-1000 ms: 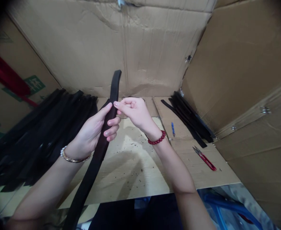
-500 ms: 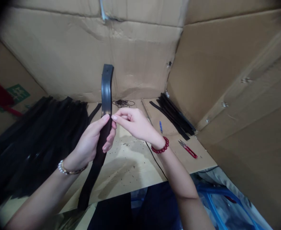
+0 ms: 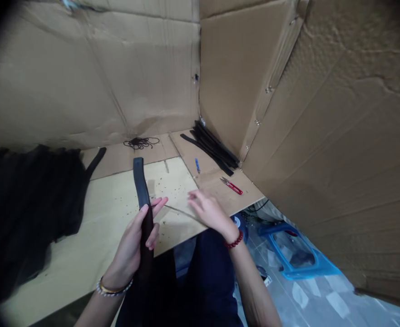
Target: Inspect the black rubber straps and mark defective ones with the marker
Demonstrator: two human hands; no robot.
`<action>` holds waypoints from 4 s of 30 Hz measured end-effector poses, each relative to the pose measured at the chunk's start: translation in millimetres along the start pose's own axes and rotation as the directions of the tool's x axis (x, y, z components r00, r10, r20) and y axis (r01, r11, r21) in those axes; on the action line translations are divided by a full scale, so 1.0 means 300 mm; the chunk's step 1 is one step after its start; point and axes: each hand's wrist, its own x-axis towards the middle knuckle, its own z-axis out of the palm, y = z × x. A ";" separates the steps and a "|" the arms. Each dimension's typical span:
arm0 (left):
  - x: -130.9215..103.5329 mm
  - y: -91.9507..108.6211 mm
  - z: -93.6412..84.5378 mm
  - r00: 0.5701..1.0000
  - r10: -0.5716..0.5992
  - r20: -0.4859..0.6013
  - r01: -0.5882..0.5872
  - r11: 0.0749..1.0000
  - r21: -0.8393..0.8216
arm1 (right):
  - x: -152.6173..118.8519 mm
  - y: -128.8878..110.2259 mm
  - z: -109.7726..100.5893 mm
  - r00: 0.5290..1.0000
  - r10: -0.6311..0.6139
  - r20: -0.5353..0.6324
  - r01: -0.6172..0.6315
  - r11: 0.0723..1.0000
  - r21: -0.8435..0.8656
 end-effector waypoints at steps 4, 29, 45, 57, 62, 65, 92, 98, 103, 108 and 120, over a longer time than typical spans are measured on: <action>0.022 -0.035 -0.017 0.999 0.040 -0.028 -0.041 0.999 -0.019 | -0.006 0.216 -0.058 0.903 0.235 -0.360 -0.412 0.712 -0.569; 0.085 -0.102 -0.113 0.998 0.021 -0.063 -0.036 0.967 -0.252 | -0.071 -0.247 0.329 0.849 0.406 0.337 -0.472 0.298 0.830; 0.076 -0.120 -0.107 0.999 -0.032 -0.014 0.027 0.958 -0.286 | -0.048 -0.275 0.331 0.830 0.359 0.427 -0.515 0.200 0.833; 0.071 -0.137 -0.107 1.000 -0.001 -0.022 -0.004 0.974 -0.228 | -0.052 -0.246 0.387 0.943 0.280 0.181 -0.287 0.407 0.867; 0.070 -0.137 -0.106 0.995 0.036 -0.093 -0.056 0.975 -0.214 | -0.044 -0.251 0.388 0.953 0.263 0.148 -0.255 0.440 0.861; 0.070 -0.129 -0.100 0.992 0.033 -0.121 -0.057 0.978 -0.201 | -0.045 -0.253 0.383 0.955 0.266 0.134 -0.250 0.473 0.845; 0.087 -0.161 -0.116 0.986 -0.034 -0.166 0.024 0.998 -0.062 | -0.044 -0.239 0.413 0.938 0.280 0.202 -0.270 0.228 0.936; 0.082 -0.141 -0.103 0.984 -0.022 -0.176 0.012 0.998 -0.057 | -0.042 -0.234 0.412 0.944 0.264 0.200 -0.270 0.262 0.927; 0.077 -0.136 -0.099 0.987 -0.021 -0.159 0.017 1.000 -0.023 | -0.038 -0.241 0.414 0.949 0.268 0.165 -0.251 0.329 0.910; 0.071 -0.127 -0.094 0.987 -0.062 -0.150 0.057 0.998 -0.039 | -0.055 -0.242 0.382 0.950 0.256 0.181 -0.276 0.414 0.867; 0.074 -0.131 -0.094 0.996 -0.066 -0.056 0.060 0.992 -0.107 | 0.067 0.044 0.044 0.788 0.464 -0.404 -0.576 0.788 -0.219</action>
